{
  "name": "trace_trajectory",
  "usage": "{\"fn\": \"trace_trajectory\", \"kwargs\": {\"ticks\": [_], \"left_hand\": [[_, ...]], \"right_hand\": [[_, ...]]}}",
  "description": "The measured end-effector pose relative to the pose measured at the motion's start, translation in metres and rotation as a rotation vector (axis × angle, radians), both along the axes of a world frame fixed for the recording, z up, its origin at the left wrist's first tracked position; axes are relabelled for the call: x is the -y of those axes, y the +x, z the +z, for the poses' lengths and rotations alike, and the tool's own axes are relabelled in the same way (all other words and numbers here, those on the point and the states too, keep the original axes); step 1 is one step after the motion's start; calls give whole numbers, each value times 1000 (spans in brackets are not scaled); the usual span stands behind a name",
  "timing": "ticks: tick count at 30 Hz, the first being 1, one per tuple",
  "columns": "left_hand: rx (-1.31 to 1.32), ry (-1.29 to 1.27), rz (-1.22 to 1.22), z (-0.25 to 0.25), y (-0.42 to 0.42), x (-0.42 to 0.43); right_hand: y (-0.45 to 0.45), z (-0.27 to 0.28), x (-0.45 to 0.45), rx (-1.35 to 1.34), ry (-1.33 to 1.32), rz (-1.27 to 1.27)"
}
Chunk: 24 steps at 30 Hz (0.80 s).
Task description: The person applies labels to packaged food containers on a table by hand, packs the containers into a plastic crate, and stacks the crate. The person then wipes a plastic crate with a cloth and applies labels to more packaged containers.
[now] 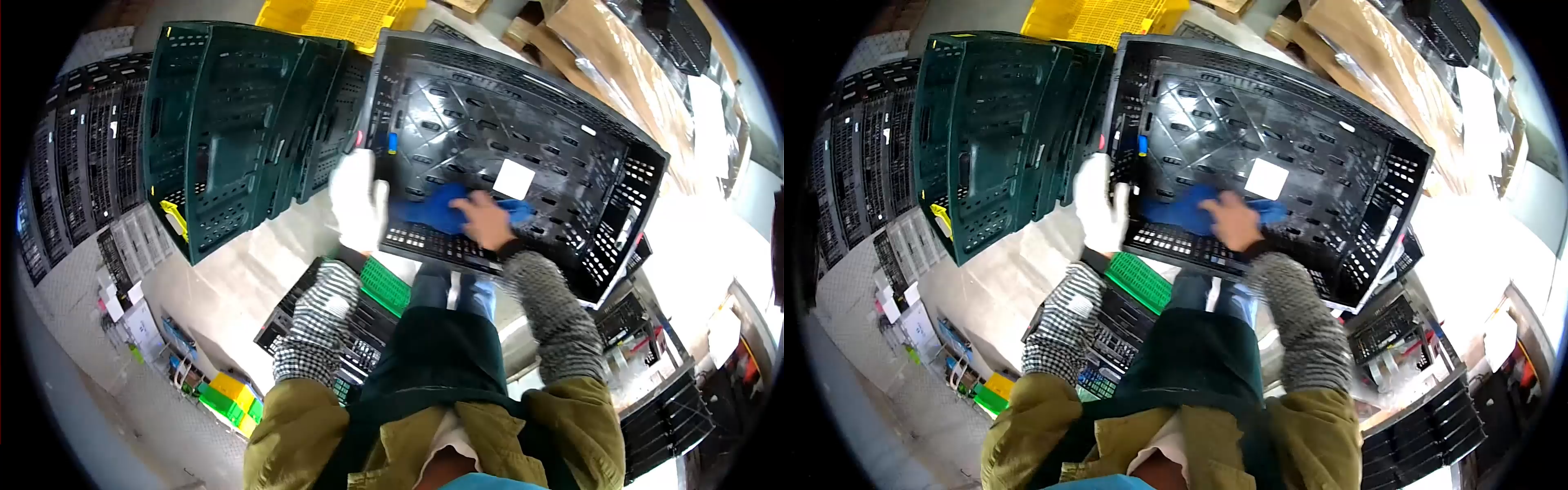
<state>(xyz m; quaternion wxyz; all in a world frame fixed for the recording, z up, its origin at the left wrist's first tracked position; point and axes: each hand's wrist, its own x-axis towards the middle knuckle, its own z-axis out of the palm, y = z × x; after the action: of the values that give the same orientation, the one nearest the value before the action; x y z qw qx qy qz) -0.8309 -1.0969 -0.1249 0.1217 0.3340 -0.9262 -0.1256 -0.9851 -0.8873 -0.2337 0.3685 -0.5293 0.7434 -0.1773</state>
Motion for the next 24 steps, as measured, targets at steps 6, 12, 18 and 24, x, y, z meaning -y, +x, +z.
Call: {"fn": "trace_trajectory", "kwargs": {"ticks": [6, 12, 18, 24], "left_hand": [[652, 91, 73, -102, -68, 0], [747, -229, -77, -159, -68, 24], [739, -159, -178, -145, -66, 36], [-88, 310, -189, 35, -42, -1]], "right_hand": [[-112, -27, -150, -475, 392, -607], [-108, -64, -149, -528, 327, -959], [-21, -39, 1, -453, 88, -498], [-23, 10, -56, 131, 49, -103]]}}
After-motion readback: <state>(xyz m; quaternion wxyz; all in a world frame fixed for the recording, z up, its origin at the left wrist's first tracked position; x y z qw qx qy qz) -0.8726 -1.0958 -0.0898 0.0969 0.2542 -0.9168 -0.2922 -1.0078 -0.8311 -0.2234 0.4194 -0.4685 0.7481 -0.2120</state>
